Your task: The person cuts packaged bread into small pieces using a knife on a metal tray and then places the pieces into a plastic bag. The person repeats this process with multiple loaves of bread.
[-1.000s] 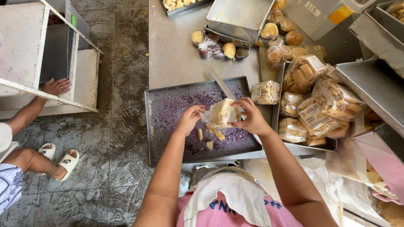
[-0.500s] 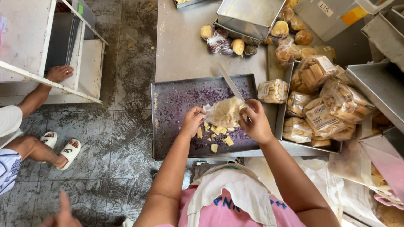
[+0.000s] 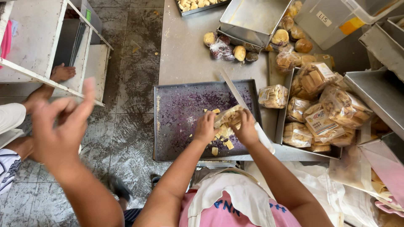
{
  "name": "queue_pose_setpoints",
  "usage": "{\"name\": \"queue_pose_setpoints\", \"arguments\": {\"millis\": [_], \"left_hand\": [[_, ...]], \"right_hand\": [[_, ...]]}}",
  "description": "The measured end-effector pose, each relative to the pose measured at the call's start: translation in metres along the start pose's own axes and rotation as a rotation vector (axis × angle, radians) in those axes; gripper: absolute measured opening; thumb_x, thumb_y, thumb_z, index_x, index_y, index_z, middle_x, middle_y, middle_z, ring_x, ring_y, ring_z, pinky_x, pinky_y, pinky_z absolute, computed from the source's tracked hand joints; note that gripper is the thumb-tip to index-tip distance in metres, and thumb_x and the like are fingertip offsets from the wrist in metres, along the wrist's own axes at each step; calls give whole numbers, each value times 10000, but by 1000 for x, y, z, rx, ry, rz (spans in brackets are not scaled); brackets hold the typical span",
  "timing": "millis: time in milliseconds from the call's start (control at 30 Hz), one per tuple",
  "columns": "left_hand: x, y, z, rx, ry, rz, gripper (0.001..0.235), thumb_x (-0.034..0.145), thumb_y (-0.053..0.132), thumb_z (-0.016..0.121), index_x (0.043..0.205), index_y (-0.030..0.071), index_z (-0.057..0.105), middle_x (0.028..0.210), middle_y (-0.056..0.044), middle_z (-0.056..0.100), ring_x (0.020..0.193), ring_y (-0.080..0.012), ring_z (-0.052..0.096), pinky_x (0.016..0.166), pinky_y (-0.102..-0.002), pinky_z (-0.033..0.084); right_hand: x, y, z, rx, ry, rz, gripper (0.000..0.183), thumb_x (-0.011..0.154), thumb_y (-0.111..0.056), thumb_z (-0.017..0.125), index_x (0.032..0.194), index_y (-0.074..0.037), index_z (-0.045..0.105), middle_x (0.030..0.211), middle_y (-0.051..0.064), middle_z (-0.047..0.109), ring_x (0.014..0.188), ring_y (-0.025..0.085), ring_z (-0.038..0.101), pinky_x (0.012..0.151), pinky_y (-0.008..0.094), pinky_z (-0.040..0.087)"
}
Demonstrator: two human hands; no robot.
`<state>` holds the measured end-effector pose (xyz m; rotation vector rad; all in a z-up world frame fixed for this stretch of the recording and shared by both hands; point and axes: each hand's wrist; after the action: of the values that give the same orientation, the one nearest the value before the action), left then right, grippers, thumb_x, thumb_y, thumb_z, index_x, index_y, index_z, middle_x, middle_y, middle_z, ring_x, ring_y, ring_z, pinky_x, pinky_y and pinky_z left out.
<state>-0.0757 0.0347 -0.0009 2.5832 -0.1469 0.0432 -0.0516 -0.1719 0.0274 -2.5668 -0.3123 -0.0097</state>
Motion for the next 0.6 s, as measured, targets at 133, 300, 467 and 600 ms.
{"name": "queue_pose_setpoints", "arguments": {"millis": [133,300,467,600], "left_hand": [[13,-2,33,202,82,292,479,903,157,683,1353,94,533,1257,-139,590,1152,-321,611,1019,-448,500],[11,10,27,24,47,367,338,912,86,570,1247,64,607,1125,-123,616,1072,-320,644,934,-433,544],[12,25,11,-9,146,488,219,919,110,595,1121,59,661,1064,-106,628,1058,-308,640,921,-426,534],[18,30,10,12,197,521,179,930,123,610,1070,104,720,1032,-80,635,1024,-287,638,924,-420,526]], "right_hand": [[-16,-52,-20,-417,10,-98,890,661,-545,845,1321,-58,498,1387,204,492,1297,413,454,1033,580,426],[-19,-39,-7,-400,-219,4,567,811,-444,746,1205,-91,542,1221,125,549,1144,344,569,953,507,482],[-20,6,21,-348,-148,39,215,933,-263,583,1058,-90,608,1061,143,682,986,352,686,859,485,551],[-16,19,23,-287,-314,177,267,971,-265,519,1122,-61,601,956,191,727,826,381,729,731,511,586]]}}
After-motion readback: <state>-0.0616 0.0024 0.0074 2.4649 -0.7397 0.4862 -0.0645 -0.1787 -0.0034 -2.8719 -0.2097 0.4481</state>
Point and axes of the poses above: each hand's wrist, its own x-axis towards the middle knuckle, its own z-axis out of the palm, y = z × x
